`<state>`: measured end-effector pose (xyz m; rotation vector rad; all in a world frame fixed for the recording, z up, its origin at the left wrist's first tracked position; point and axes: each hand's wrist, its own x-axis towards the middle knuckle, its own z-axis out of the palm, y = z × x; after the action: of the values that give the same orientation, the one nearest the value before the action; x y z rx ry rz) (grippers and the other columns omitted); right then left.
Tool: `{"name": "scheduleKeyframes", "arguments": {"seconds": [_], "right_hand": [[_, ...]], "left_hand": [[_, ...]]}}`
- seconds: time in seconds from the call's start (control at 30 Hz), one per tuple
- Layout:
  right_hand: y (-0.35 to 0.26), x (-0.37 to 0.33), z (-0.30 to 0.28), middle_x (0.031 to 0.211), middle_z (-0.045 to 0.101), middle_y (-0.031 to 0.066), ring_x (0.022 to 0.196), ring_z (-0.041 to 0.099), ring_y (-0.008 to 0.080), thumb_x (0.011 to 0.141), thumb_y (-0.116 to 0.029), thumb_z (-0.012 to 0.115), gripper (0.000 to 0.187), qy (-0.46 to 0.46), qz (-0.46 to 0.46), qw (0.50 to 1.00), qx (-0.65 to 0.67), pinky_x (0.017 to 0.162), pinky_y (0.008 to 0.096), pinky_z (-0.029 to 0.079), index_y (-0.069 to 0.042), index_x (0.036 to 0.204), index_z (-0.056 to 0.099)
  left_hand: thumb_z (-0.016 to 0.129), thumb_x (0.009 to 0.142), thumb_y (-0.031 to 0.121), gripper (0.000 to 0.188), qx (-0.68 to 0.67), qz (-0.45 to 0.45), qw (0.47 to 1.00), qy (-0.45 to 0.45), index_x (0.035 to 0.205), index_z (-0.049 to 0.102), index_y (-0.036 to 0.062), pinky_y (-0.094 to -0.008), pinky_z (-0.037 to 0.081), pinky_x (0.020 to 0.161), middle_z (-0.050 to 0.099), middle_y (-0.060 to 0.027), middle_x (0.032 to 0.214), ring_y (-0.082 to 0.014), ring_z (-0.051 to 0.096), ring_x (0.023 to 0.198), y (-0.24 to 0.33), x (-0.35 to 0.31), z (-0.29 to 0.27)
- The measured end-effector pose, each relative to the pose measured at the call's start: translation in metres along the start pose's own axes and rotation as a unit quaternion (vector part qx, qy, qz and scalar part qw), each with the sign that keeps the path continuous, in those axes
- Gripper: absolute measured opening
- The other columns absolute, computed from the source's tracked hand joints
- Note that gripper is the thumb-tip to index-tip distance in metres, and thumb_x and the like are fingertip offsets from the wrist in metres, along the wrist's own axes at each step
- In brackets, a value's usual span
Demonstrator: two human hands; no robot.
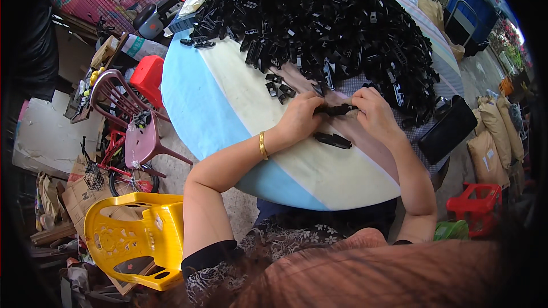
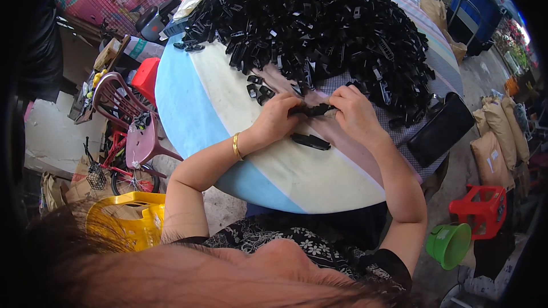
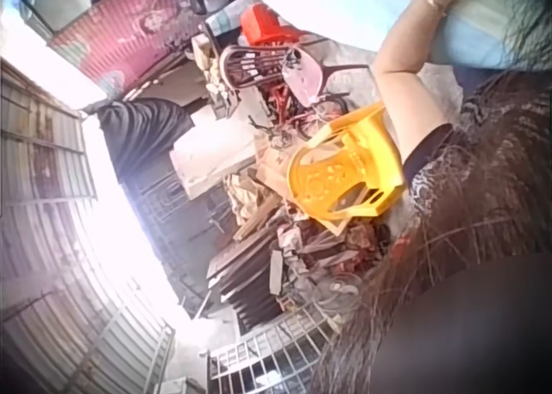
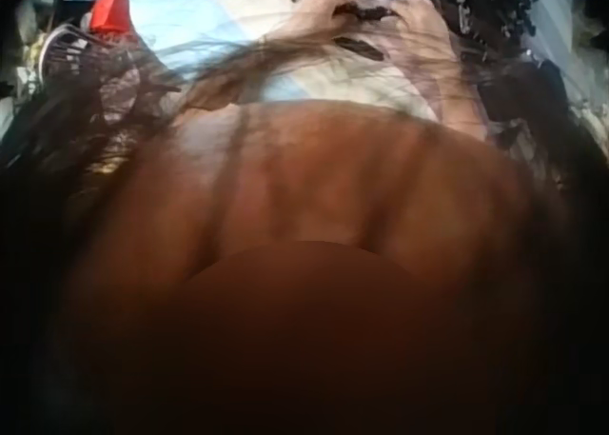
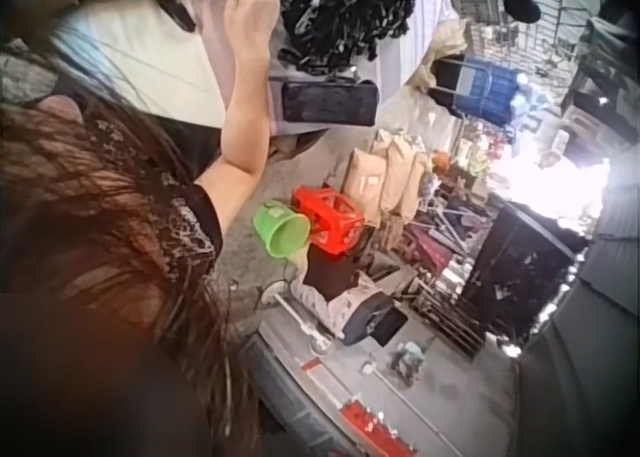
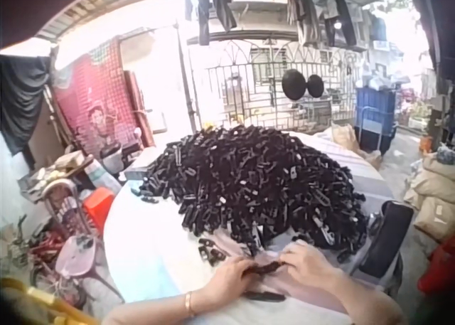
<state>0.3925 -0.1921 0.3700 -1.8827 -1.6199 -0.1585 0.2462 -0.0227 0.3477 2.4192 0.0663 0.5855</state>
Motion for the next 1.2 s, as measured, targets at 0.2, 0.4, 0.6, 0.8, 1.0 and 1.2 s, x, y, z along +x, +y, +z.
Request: {"name": "scheduleKeyframes", "arguments": {"seconds": [0.2, 0.4, 0.6, 0.8, 1.0, 1.2], "right_hand": [[0.014, 0.005, 0.003, 0.081, 0.058, 0.0087, 0.082, 0.053, 0.0262, 0.066, 0.005, 0.057, 0.022, -0.04, -0.003, 0.999, 0.011, 0.073, 0.0351, 0.046, 0.001, 0.085, 0.066], [0.009, 0.014, 0.017, 0.076, 0.058, 0.0097, 0.08, 0.052, 0.0268, 0.063, -0.001, 0.062, 0.022, -0.044, -0.045, 0.994, 0.086, 0.069, 0.0344, 0.045, -0.001, 0.084, 0.067], [0.011, 0.009, 0.007, 0.082, 0.062, 0.0107, 0.077, 0.056, 0.0266, 0.067, -0.008, 0.067, 0.014, -0.155, 0.055, 0.971, 0.176, 0.068, 0.0353, 0.047, -0.003, 0.08, 0.067], [0.045, 0.004, -0.002, 0.095, 0.06, 0.0102, 0.091, 0.053, 0.0283, 0.078, -0.011, 0.065, 0.029, 0.073, 0.073, 0.976, -0.193, 0.081, 0.0356, 0.046, -0.001, 0.105, 0.064], [0.04, 0.006, 0.001, 0.092, 0.062, 0.012, 0.09, 0.054, 0.0285, 0.076, -0.002, 0.062, 0.026, 0.044, 0.073, 0.988, -0.125, 0.08, 0.0361, 0.046, 0.0, 0.102, 0.063], [0.024, 0.0, 0.005, 0.087, 0.062, 0.0174, 0.076, 0.057, 0.0325, 0.077, 0.003, 0.056, 0.027, 0.006, 0.065, 0.997, 0.041, 0.071, 0.0368, 0.047, -0.001, 0.104, 0.061]], "left_hand": [[0.062, 0.069, 0.004, 0.018, -0.005, -0.008, 1.0, -0.004, 0.086, 0.066, 0.0007, -0.0403, 0.046, 0.076, 0.058, -0.0161, 0.087, -0.0345, 0.056, 0.086, -0.006, 0.005, 0.001], [0.063, 0.068, 0.004, 0.015, -0.058, 0.004, 0.998, -0.015, 0.082, 0.067, 0.0016, -0.0387, 0.047, 0.073, 0.059, -0.0142, 0.081, -0.0326, 0.057, 0.081, -0.007, 0.01, 0.003], [0.065, 0.068, 0.002, 0.02, -0.068, 0.097, 0.978, -0.169, 0.088, 0.067, 0.0016, -0.0354, 0.049, 0.074, 0.062, -0.0118, 0.088, -0.0302, 0.06, 0.082, -0.004, -0.001, -0.014], [0.056, 0.073, -0.001, 0.028, 0.154, 0.063, 0.984, -0.062, 0.098, 0.066, 0.0045, -0.038, 0.049, 0.08, 0.061, -0.0121, 0.095, -0.031, 0.057, 0.089, -0.033, 0.048, -0.043], [0.06, 0.074, 0.007, 0.03, 0.38, 0.14, 0.914, -0.011, 0.104, 0.063, 0.0125, -0.0324, 0.042, 0.083, 0.051, -0.0061, 0.112, -0.0251, 0.047, 0.106, -0.081, 0.084, -0.051], [0.063, 0.074, 0.009, 0.027, 0.302, 0.235, 0.924, 0.026, 0.101, 0.061, 0.006, -0.0374, 0.044, 0.085, 0.056, -0.0088, 0.109, -0.0261, 0.053, 0.102, -0.068, 0.08, -0.052]]}}
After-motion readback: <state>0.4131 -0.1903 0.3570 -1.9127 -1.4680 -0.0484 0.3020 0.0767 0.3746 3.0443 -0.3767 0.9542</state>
